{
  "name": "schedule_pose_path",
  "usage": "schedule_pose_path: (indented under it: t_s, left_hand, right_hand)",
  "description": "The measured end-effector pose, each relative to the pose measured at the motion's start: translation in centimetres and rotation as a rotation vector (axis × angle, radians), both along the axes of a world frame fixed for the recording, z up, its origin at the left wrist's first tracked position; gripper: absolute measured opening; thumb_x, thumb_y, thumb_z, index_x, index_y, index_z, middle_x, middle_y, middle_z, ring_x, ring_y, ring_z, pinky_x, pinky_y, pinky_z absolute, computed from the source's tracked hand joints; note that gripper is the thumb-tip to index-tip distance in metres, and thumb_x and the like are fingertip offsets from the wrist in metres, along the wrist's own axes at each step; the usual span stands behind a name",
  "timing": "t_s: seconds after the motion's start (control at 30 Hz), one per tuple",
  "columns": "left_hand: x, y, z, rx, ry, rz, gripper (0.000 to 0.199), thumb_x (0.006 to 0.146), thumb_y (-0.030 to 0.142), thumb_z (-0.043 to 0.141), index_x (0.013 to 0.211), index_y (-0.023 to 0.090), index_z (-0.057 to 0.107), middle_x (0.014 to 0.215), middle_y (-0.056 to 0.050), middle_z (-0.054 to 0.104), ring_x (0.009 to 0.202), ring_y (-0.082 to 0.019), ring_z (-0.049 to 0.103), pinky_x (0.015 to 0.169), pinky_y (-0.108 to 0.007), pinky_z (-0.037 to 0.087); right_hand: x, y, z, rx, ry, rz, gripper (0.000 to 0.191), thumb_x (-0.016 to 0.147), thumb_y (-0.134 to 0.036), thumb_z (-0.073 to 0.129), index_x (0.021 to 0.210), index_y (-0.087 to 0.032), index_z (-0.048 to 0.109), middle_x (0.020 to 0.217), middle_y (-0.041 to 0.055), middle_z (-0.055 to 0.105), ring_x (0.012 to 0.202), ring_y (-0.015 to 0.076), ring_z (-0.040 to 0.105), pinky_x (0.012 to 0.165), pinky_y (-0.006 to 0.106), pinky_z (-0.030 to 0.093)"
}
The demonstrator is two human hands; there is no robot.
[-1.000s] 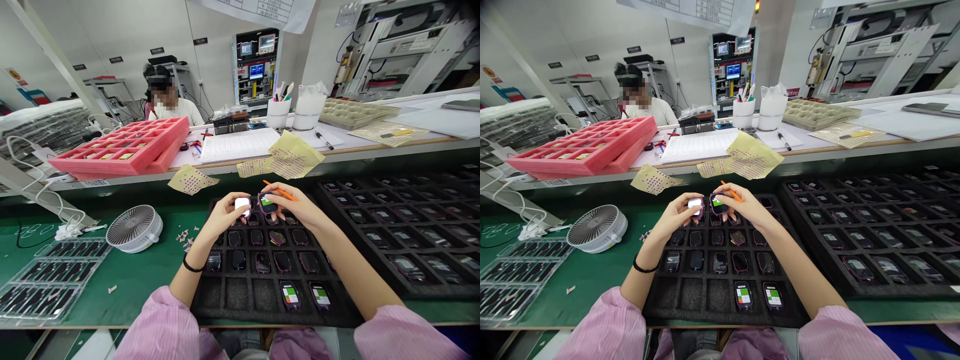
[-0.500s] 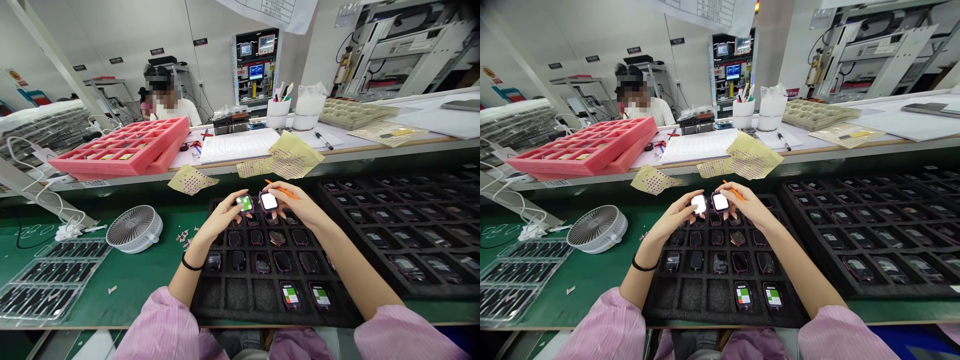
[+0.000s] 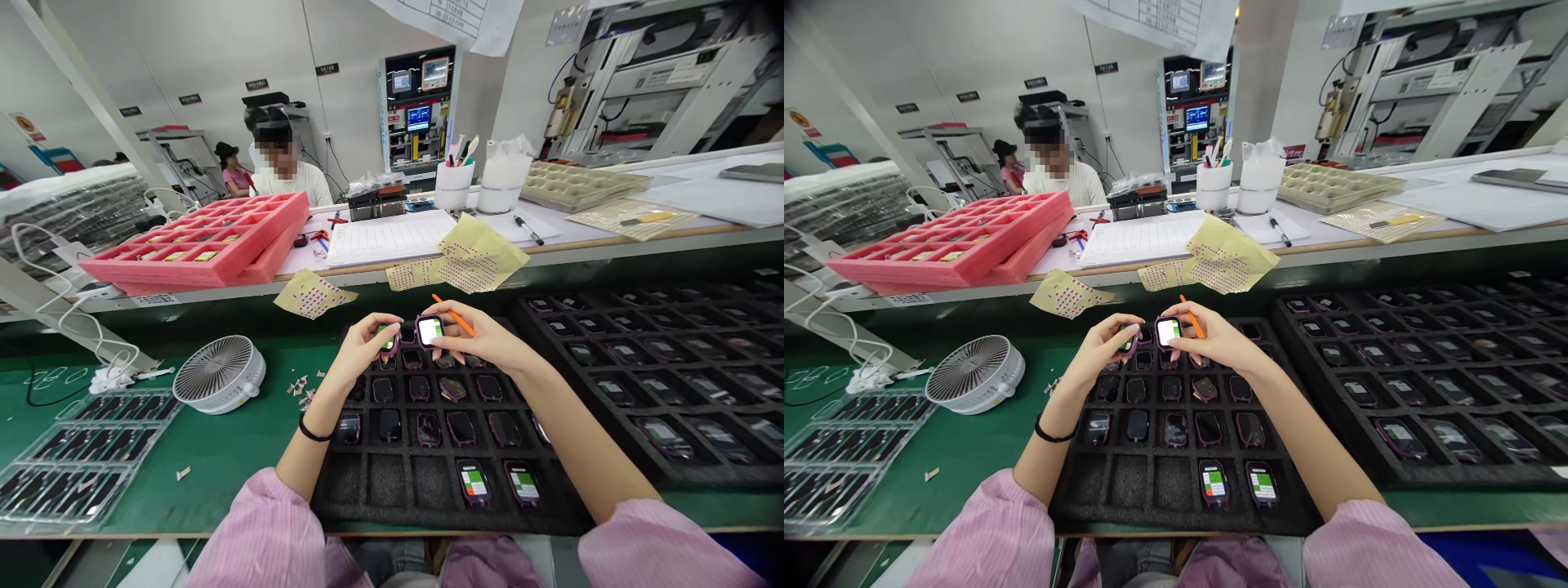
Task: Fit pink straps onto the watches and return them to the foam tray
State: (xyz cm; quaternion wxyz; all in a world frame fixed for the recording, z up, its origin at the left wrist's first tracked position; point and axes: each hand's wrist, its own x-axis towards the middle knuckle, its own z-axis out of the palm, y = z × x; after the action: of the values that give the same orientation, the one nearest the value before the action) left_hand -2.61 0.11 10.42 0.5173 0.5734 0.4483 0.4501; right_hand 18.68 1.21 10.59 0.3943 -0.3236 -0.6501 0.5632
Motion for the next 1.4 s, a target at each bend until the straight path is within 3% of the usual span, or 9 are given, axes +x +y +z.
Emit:
schedule_pose_path:
  t_s: [0.13,0.37,0.5,0.67,0.83,0.93,1.1,1.3,1.4]
  left_hand:
    - [-0.02,-0.09,0.04,-0.012,-0.004,-0.022,0.036,0.078,0.049,0.066,0.094,0.017,0.069,0.078,0.0,0.056,0.057,-0.006,0.047,0.049,-0.018,0.041]
    - [-0.43,0.37,-0.74,0.054,0.039,-0.165,0.046,0.08,0.046,0.066,0.117,0.019,0.062,0.086,-0.002,0.056,0.058,-0.006,0.044,0.044,-0.017,0.025]
    - [-0.48,0.49,-0.9,0.063,0.045,-0.192,0.047,0.08,0.044,0.066,0.12,0.019,0.06,0.086,-0.002,0.056,0.058,-0.006,0.041,0.044,-0.017,0.026]
    - [-0.27,0.34,-0.74,0.047,0.043,-0.115,0.041,0.084,0.048,0.06,0.113,0.019,0.065,0.078,0.0,0.056,0.057,-0.007,0.047,0.043,-0.017,0.026]
    - [0.24,0.19,-0.71,0.03,-0.01,-0.042,0.039,0.078,0.049,0.067,0.1,0.017,0.068,0.08,-0.001,0.059,0.061,-0.009,0.051,0.049,-0.018,0.04]
    - [0.37,0.2,-0.77,0.016,-0.008,-0.039,0.039,0.076,0.05,0.068,0.097,0.017,0.069,0.081,-0.002,0.061,0.063,-0.01,0.052,0.051,-0.02,0.044]
    - [0.14,0.08,-0.5,-0.005,0.018,-0.049,0.039,0.081,0.051,0.062,0.1,0.018,0.069,0.084,-0.002,0.064,0.062,-0.01,0.053,0.048,-0.018,0.039]
    - [0.03,0.12,-0.47,0.019,0.018,-0.06,0.04,0.082,0.05,0.061,0.103,0.017,0.068,0.08,-0.002,0.06,0.057,-0.008,0.051,0.044,-0.017,0.033]
    - [-0.06,0.21,-0.6,0.04,0.033,-0.095,0.04,0.084,0.048,0.06,0.108,0.017,0.066,0.079,-0.002,0.058,0.058,-0.008,0.052,0.042,-0.017,0.027]
  right_hand:
    - [-0.45,0.04,-0.1,-0.015,0.02,-0.09,0.033,0.078,-0.04,0.07,0.099,-0.017,0.059,0.073,0.0,0.061,0.05,0.0124,0.062,0.036,0.02,0.039]
    - [-0.92,0.15,-0.27,-0.04,0.05,-0.25,0.033,0.076,-0.048,0.07,0.081,-0.018,0.061,0.059,-0.0045,0.055,0.036,0.0064,0.05,0.032,0.018,0.031]
    - [-0.74,0.11,-0.16,-0.039,0.018,-0.211,0.035,0.072,-0.047,0.074,0.086,-0.018,0.061,0.061,-0.0051,0.055,0.039,0.0072,0.053,0.033,0.018,0.034]
    - [-0.29,-0.02,-0.02,-0.005,0.0,-0.063,0.039,0.072,-0.036,0.077,0.101,-0.019,0.057,0.074,-0.0016,0.06,0.053,0.0106,0.061,0.035,0.017,0.037]
    - [-0.27,0.01,-0.21,0.003,-0.019,0.014,0.044,0.07,-0.028,0.079,0.105,-0.02,0.054,0.081,-0.0001,0.061,0.06,0.0124,0.063,0.035,0.016,0.038]
    - [-0.35,0.07,-0.22,-0.011,0.003,0.007,0.037,0.076,-0.034,0.074,0.105,-0.02,0.056,0.086,0.0017,0.061,0.059,0.0119,0.064,0.035,0.016,0.039]
    - [-0.31,0.23,-0.13,-0.017,0.042,-0.025,0.033,0.081,-0.043,0.067,0.101,-0.019,0.059,0.087,0.0031,0.061,0.056,0.0124,0.065,0.034,0.018,0.039]
    - [-0.54,0.33,-0.21,-0.044,0.053,-0.204,0.032,0.077,-0.046,0.071,0.086,-0.018,0.06,0.065,-0.0032,0.057,0.041,0.0075,0.053,0.032,0.018,0.033]
    - [-0.43,0.45,-0.34,-0.044,0.039,-0.234,0.032,0.074,-0.045,0.074,0.085,-0.018,0.06,0.063,-0.0044,0.055,0.04,0.0061,0.05,0.032,0.017,0.031]
